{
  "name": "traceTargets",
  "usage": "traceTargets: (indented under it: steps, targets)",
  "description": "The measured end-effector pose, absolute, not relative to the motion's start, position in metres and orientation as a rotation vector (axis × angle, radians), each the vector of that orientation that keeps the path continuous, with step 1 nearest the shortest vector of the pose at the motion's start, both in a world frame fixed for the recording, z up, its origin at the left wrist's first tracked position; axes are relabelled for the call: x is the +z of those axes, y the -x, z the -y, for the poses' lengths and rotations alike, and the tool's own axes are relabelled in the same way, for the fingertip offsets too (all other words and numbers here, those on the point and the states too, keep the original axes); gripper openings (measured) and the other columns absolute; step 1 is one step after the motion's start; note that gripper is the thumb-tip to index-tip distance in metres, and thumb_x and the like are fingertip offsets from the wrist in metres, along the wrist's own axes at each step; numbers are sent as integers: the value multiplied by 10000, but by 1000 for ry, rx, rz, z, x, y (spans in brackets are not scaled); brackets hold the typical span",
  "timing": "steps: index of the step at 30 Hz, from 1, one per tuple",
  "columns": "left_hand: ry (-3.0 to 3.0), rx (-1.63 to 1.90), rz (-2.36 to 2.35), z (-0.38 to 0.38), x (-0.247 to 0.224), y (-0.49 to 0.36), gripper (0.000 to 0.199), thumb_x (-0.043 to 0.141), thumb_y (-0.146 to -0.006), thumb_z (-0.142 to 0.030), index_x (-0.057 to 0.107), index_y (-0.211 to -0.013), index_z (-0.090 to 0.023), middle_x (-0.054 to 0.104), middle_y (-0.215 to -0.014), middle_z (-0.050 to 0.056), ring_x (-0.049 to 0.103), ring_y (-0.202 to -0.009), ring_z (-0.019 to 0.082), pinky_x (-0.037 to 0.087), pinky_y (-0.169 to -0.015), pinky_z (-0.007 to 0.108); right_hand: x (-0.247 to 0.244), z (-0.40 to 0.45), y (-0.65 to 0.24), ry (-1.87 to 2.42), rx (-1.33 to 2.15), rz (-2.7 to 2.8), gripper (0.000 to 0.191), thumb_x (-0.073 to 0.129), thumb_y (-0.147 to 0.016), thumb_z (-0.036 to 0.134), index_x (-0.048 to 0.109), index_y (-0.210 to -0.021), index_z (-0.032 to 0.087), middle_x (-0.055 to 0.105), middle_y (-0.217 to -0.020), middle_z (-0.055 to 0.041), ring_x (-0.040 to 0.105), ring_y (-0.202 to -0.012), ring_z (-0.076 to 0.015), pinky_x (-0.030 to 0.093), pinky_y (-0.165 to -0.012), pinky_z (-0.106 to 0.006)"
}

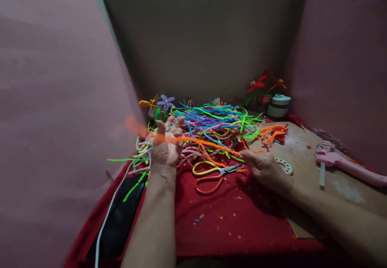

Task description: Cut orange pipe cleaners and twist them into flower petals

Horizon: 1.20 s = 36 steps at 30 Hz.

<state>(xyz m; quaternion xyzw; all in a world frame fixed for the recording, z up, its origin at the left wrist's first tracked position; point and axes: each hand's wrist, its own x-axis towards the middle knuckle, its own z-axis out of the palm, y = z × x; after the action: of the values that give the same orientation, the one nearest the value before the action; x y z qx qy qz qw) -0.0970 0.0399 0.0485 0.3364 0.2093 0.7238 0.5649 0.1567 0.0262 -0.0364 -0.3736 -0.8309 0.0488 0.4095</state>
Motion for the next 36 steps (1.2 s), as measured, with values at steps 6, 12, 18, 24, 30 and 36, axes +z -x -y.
traceTargets:
  steps: [6,12,18,24,30,36]
  targets:
    - [-1244,1260,-827,-39,29,68,357,652,-637,-99,646,-991,-147,645,-887,57,545,-563,77,431,-454,175,-35,-28,-158,1017,263,2079,276,412,-875,279,637,-800,139,510,-537,5,449,-468,-94,322,-480,-197]
    - [-1653,964,-896,-33,22,52,576,689,-628,-124,579,-1185,-223,600,-808,9,557,-682,108,457,-613,211,-29,-41,-162,1055,336,1988,276,426,-856,265,645,-746,137,513,-555,-5,455,-515,-108,333,-531,-211]
    - [-1918,961,-834,-18,34,44,247,672,-707,-192,713,-950,-202,613,-838,42,558,-726,123,451,-664,223,-31,-54,-165,1076,408,1910,290,432,-851,301,615,-676,159,503,-546,-1,456,-516,-120,333,-559,-242]
    - [-1152,1722,-891,-30,33,41,167,705,-682,-251,704,-809,-141,591,-597,-3,495,-487,62,381,-440,168,-19,-59,-173,1089,608,1484,265,466,-833,395,548,-709,176,475,-546,21,444,-511,-115,325,-512,-237]
    - [-831,1758,-804,-43,22,35,156,733,-638,-212,655,-735,-118,583,-605,-16,520,-498,27,391,-437,119,-14,-43,-156,898,1154,1224,261,608,-730,396,600,-773,139,493,-522,32,413,-458,-85,321,-458,-222]
    - [-917,1468,-864,-24,8,0,228,745,-622,-243,640,-770,-104,598,-581,-3,509,-426,56,375,-363,152,-16,-31,-143,685,1393,1277,306,594,-751,379,645,-939,144,617,-726,-17,518,-606,-100,402,-574,-233]
